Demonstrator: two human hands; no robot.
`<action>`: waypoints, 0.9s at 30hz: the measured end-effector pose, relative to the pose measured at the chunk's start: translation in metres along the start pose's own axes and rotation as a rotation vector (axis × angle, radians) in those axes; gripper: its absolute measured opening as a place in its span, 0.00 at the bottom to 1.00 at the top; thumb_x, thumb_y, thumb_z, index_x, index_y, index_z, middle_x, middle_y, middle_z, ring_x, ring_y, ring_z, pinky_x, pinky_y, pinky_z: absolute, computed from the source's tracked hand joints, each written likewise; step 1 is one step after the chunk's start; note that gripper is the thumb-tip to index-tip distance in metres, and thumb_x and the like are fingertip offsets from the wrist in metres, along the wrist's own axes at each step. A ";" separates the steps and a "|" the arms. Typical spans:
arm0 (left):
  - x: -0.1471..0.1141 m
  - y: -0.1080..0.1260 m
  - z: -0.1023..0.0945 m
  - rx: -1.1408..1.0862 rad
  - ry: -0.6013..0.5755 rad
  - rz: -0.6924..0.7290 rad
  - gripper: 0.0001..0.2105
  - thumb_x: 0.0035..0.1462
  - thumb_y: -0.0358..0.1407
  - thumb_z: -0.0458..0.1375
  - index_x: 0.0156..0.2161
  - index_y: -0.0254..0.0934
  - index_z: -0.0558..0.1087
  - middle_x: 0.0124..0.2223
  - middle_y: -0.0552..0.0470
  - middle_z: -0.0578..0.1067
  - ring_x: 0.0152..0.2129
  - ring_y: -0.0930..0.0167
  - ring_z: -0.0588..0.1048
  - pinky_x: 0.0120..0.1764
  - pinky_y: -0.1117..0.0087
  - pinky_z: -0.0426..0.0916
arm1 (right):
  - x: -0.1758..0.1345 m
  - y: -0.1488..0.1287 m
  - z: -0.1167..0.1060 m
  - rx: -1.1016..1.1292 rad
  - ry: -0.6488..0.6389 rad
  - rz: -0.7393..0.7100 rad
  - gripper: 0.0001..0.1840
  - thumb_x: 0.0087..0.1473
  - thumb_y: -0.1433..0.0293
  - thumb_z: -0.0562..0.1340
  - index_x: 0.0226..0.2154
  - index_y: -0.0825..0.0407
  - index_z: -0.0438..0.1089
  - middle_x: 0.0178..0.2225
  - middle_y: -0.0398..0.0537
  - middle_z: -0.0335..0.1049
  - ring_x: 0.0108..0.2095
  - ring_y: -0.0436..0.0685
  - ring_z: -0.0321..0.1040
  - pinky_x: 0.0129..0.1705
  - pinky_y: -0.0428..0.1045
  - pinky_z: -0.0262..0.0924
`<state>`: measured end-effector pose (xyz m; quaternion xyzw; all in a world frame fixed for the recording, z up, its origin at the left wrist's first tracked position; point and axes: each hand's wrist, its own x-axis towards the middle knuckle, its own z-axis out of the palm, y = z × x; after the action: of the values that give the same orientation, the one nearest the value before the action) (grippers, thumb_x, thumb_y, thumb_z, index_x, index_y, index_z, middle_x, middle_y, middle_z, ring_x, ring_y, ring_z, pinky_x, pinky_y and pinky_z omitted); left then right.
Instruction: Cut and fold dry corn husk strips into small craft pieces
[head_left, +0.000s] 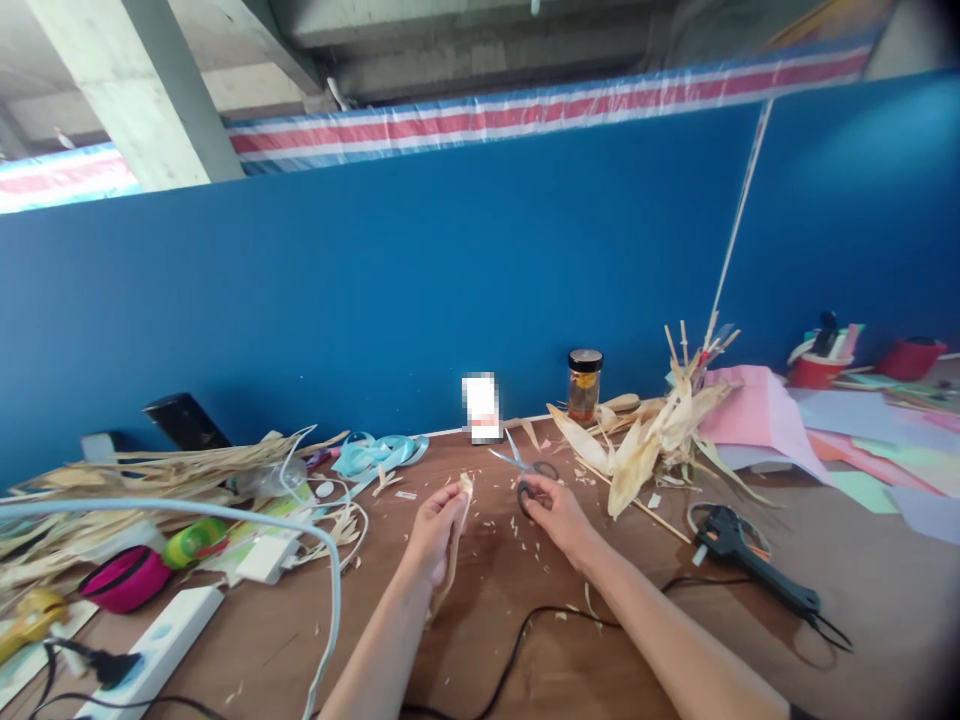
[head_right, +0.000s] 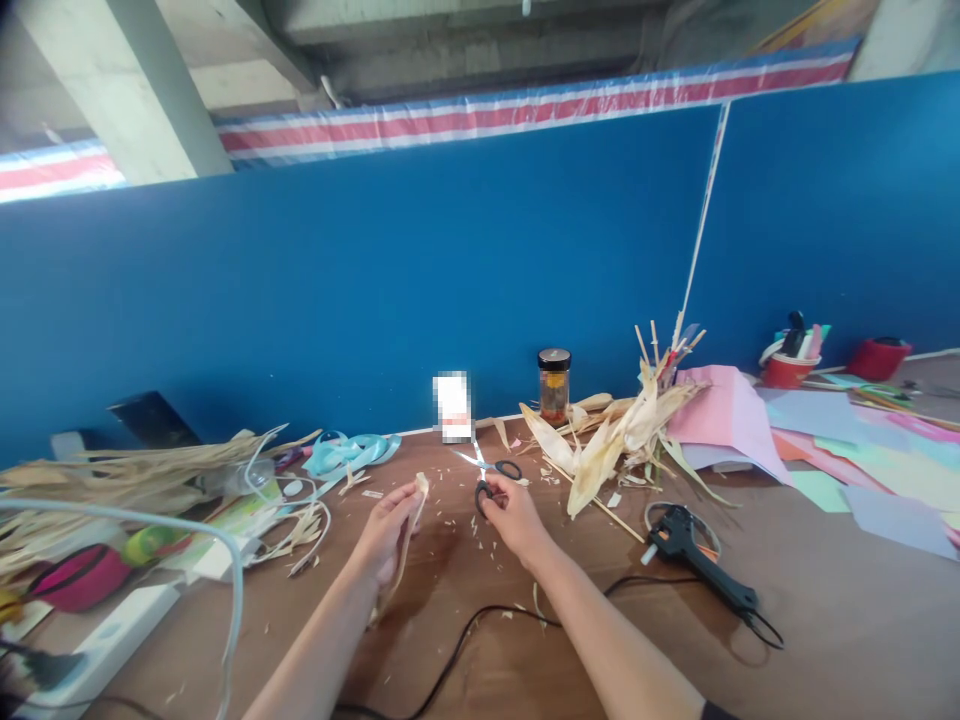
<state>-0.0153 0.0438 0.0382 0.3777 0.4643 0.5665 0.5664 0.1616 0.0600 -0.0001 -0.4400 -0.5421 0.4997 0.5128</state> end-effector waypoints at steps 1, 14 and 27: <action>0.000 -0.004 -0.003 -0.022 -0.007 -0.022 0.17 0.35 0.39 0.64 0.33 0.33 0.73 0.18 0.59 0.64 0.14 0.82 0.57 0.18 0.79 0.52 | 0.001 0.001 -0.001 -0.042 0.011 -0.044 0.16 0.43 0.67 0.58 0.39 0.53 0.66 0.32 0.46 0.68 0.26 0.50 0.63 0.25 0.45 0.59; -0.003 -0.009 -0.018 0.118 -0.014 0.030 0.12 0.38 0.37 0.63 0.29 0.31 0.73 0.25 0.52 0.73 0.22 0.76 0.68 0.28 0.77 0.60 | -0.010 -0.014 0.008 -0.443 0.146 -0.321 0.05 0.44 0.69 0.58 0.27 0.52 0.67 0.38 0.50 0.61 0.38 0.55 0.62 0.39 0.49 0.58; -0.010 0.002 -0.011 0.185 0.042 0.009 0.15 0.36 0.42 0.63 0.27 0.31 0.73 0.22 0.54 0.71 0.19 0.77 0.65 0.24 0.78 0.57 | -0.018 -0.010 0.019 -0.388 -0.052 -0.288 0.06 0.50 0.69 0.54 0.31 0.51 0.65 0.44 0.52 0.58 0.43 0.55 0.59 0.44 0.49 0.55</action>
<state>-0.0260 0.0327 0.0379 0.4187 0.5247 0.5313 0.5168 0.1443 0.0397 0.0081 -0.4353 -0.6982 0.3189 0.4705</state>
